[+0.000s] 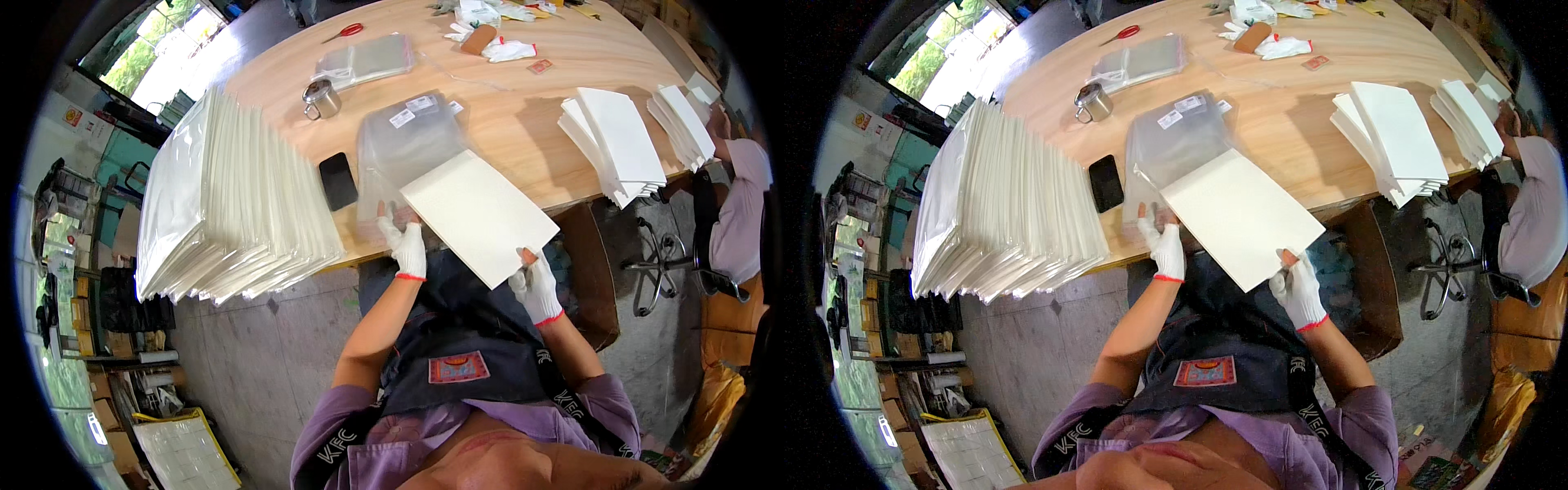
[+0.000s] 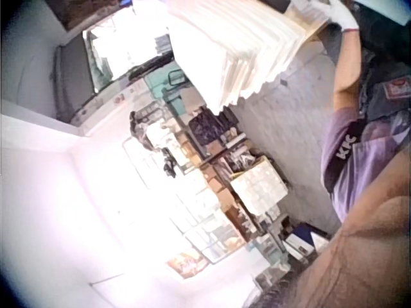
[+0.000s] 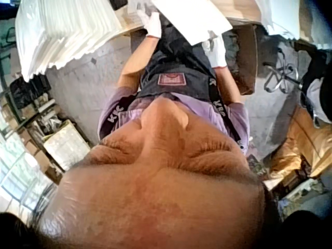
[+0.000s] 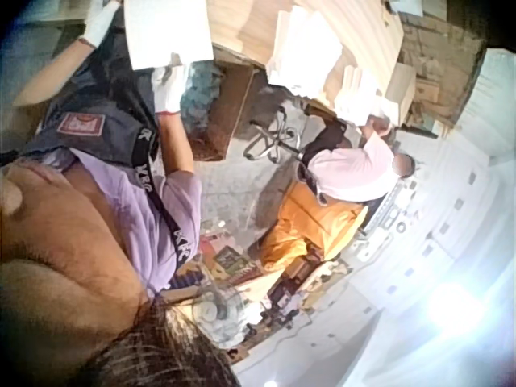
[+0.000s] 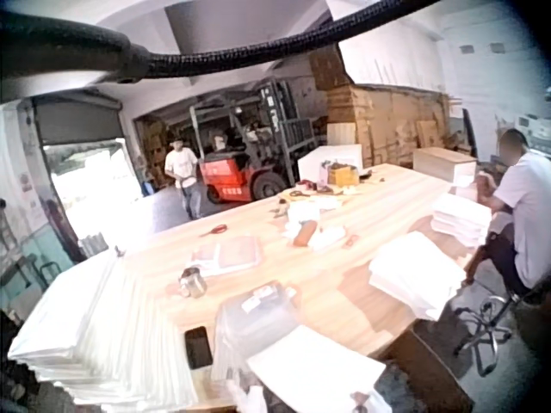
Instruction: The person repeatedly picks up white rectangular sheets, places them into clear plastic sleeves, and stacks the packaged items on the table. The process is performed one at a time with gloved hands.
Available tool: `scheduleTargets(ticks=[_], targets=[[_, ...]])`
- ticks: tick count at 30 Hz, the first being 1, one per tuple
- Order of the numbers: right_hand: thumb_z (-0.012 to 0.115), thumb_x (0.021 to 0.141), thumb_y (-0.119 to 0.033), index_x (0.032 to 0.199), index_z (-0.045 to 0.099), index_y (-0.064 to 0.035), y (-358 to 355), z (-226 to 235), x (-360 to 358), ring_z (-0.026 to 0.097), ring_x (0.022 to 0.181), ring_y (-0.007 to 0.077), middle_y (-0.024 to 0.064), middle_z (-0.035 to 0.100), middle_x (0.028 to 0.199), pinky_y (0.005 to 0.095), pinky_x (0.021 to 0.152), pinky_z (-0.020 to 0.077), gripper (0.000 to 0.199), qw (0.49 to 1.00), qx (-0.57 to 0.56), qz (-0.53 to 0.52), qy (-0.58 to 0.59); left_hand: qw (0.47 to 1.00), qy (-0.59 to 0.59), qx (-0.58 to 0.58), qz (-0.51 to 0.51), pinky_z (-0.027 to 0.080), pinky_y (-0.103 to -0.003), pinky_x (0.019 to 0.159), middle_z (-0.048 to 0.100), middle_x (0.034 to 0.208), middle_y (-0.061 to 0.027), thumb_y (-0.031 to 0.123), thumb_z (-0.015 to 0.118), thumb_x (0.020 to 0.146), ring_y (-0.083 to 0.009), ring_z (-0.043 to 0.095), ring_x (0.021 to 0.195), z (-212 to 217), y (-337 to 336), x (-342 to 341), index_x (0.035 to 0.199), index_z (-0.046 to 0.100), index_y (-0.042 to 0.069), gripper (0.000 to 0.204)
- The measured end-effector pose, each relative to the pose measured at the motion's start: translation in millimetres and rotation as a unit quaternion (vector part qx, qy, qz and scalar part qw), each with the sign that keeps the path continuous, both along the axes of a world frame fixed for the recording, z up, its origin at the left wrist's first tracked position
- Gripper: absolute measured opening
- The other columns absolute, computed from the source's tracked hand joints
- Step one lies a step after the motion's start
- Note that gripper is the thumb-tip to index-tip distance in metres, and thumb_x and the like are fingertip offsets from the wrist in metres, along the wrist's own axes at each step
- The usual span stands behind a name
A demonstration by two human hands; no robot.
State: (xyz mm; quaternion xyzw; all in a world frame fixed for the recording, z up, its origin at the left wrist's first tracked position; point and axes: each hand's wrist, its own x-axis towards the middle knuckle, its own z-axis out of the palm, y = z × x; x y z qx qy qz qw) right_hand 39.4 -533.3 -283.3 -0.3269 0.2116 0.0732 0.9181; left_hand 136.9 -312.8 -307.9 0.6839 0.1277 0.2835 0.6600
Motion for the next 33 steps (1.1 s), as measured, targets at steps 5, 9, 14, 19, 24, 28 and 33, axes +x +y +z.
scheduleTargets(ticks=[5, 9, 14, 19, 24, 28, 33], targets=[[0.052, 0.088, -0.017, 0.103, 0.048, -0.0092, 5, 16, 21, 0.047, 0.042, 0.015, 0.0083, 0.058, 0.079, 0.0256, 0.035, 0.0359, 0.018, 0.999, -0.033, 0.017, 0.038, 0.96, 0.12, -0.207, -0.148, 0.047, -0.031, 0.07, 0.059, 0.09, -0.0079, 0.004, 0.037, 0.087, -0.0161, 0.055, 0.081, -22, 6, 5, 0.105, 0.053, 0.001, 0.024], [0.052, 0.09, -0.019, 0.104, 0.048, -0.0067, 1, 14, 20, 0.052, 0.046, 0.0191, 0.01, 0.058, 0.079, 0.0288, 0.038, 0.0409, 0.019, 0.995, -0.062, 0.07, 0.024, 0.952, 0.206, 0.033, -0.226, 0.045, -0.027, 0.062, 0.061, 0.081, -0.0068, 0.001, 0.037, 0.083, -0.0127, 0.054, 0.075, 19, -7, -41, 0.091, 0.056, -0.002, 0.021], [0.048, 0.091, -0.013, 0.109, 0.048, -0.0046, 24, -7, -9, 0.063, 0.081, 0.026, 0.0132, 0.06, 0.097, 0.0367, 0.065, 0.0541, 0.019, 0.986, -0.04, 0.14, 0.08, 0.855, 0.315, -0.224, -0.345, 0.054, -0.027, 0.057, 0.061, 0.094, -0.0096, 0.002, 0.036, 0.087, -0.0153, 0.061, 0.067, -12, -3, -109, 0.111, 0.052, -0.001, 0.028], [0.035, 0.09, 0.003, 0.128, 0.028, 0.0014, 51, -27, 9, 0.052, 0.109, 0.0321, 0.0195, 0.045, 0.121, 0.0409, 0.097, 0.0439, 0.039, 0.987, 0.159, 0.027, 0.014, 0.829, 0.33, -0.267, -0.365, 0.053, -0.027, 0.057, 0.063, 0.098, -0.0115, 0.028, 0.052, 0.091, -0.0139, 0.061, 0.067, -30, 8, -113, 0.107, 0.053, 0.0, 0.032], [0.039, 0.091, -0.004, 0.122, 0.043, -0.0004, 62, -8, 1, 0.062, 0.087, 0.0217, 0.0141, 0.059, 0.101, 0.0316, 0.076, 0.0534, 0.032, 0.983, 0.025, 0.183, 0.006, 0.814, 0.359, -0.265, -0.372, 0.053, -0.03, 0.062, 0.061, 0.097, -0.0096, 0.015, 0.047, 0.091, -0.0178, 0.062, 0.07, -18, 27, -98, 0.106, 0.054, 0.002, 0.021], [0.048, 0.092, -0.021, 0.105, 0.058, -0.006, 59, 24, 18, 0.057, 0.055, 0.01, 0.0048, 0.062, 0.071, 0.0231, 0.049, 0.0446, 0.022, 0.836, -0.386, 0.368, -0.127, 0.846, 0.351, -0.225, -0.333, 0.052, -0.031, 0.068, 0.062, 0.095, -0.0107, 0.025, 0.051, 0.091, -0.019, 0.061, 0.075, -13, 40, -103, 0.107, 0.052, 0.001, 0.029], [0.055, 0.081, -0.023, 0.09, 0.055, -0.0127, 79, 6, 34, 0.062, 0.062, 0.0249, 0.0095, 0.061, 0.065, 0.0384, 0.053, 0.0478, 0.013, 0.502, -0.716, 0.318, -0.367, 0.842, 0.328, -0.261, -0.34, 0.052, -0.03, 0.067, 0.062, 0.098, -0.0102, 0.025, 0.048, 0.093, -0.0184, 0.062, 0.076, -8, 43, -107, 0.105, 0.054, 0.001, 0.028]])
